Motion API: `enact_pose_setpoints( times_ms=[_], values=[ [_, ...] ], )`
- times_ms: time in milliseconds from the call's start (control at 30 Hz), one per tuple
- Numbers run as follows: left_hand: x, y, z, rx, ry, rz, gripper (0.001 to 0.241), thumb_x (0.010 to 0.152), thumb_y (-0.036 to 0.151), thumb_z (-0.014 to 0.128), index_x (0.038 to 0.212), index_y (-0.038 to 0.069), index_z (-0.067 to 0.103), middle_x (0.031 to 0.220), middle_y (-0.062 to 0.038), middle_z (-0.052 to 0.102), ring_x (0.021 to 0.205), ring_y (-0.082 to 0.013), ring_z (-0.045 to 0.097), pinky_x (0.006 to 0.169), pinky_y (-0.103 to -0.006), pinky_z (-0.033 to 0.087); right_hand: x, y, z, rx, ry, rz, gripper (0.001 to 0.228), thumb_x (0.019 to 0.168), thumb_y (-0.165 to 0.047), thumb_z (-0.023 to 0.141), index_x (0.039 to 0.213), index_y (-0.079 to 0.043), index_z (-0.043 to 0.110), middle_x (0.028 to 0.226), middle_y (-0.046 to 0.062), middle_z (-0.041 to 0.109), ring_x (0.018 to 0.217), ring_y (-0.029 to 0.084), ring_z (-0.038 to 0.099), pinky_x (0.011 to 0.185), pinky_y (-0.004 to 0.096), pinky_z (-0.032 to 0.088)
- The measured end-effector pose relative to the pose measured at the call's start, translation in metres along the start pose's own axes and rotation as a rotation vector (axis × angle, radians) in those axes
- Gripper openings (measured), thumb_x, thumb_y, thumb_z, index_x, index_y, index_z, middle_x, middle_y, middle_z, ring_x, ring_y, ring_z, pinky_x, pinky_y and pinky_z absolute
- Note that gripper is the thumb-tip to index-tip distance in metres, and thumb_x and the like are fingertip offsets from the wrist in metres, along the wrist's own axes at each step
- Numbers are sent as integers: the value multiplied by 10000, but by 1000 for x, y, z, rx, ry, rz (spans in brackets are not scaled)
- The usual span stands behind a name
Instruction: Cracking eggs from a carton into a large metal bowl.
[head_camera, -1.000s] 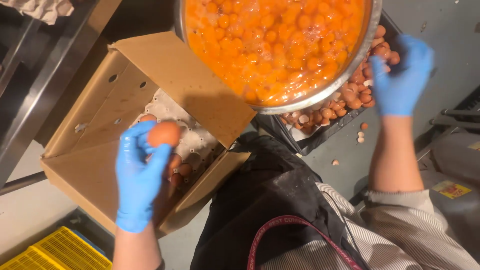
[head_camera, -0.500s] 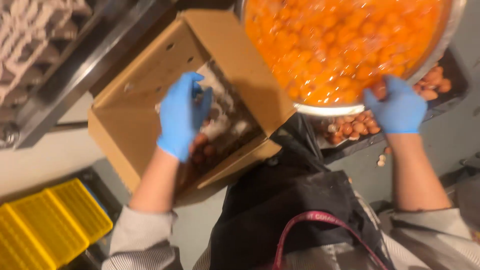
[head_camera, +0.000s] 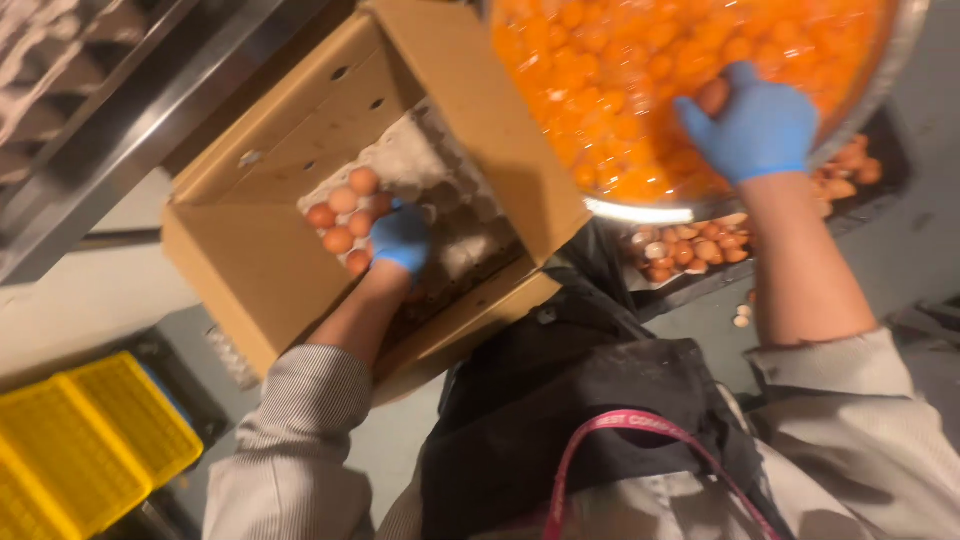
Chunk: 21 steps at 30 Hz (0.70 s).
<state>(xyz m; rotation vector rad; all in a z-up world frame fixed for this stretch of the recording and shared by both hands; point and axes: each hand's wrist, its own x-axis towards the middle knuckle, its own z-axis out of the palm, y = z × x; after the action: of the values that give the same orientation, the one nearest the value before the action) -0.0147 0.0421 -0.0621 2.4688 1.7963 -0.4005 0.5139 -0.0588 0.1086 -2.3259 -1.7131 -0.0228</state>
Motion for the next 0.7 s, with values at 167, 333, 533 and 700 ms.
enact_pose_setpoints(
  times_ms=[167,333,533,700],
  values=[
    [-9,27,-135,186,-258,185,197,891,233,638,1000,105,740,991,-126,709,928,-318,696,668,-463,573,-21,16,-40,101,90,131,446,978,-418,816,1192,-48,689,966,207,728,859,423,703,780,483,545],
    [-44,61,-312,-465,-209,38,361,811,277,716,1131,120,664,1038,-138,714,993,-333,674,812,-441,545,-101,82,-19,505,343,341,379,990,-252,760,1250,2,650,1200,175,717,1089,330,712,1019,401,572],
    [-88,118,-378,-1022,50,305,504,855,217,746,1304,50,589,1243,-121,684,1135,-233,690,978,-361,548,-114,6,-61,225,239,173,710,882,-360,900,1348,69,578,1384,308,513,1258,482,499,1056,541,422],
    [-86,198,-361,-980,-57,597,589,864,337,804,1332,61,576,1196,-126,699,1105,-285,694,951,-396,536,-97,-84,-86,504,177,-209,746,725,-333,897,1336,-21,602,1402,242,529,1335,438,500,1137,505,412]
  ],
)
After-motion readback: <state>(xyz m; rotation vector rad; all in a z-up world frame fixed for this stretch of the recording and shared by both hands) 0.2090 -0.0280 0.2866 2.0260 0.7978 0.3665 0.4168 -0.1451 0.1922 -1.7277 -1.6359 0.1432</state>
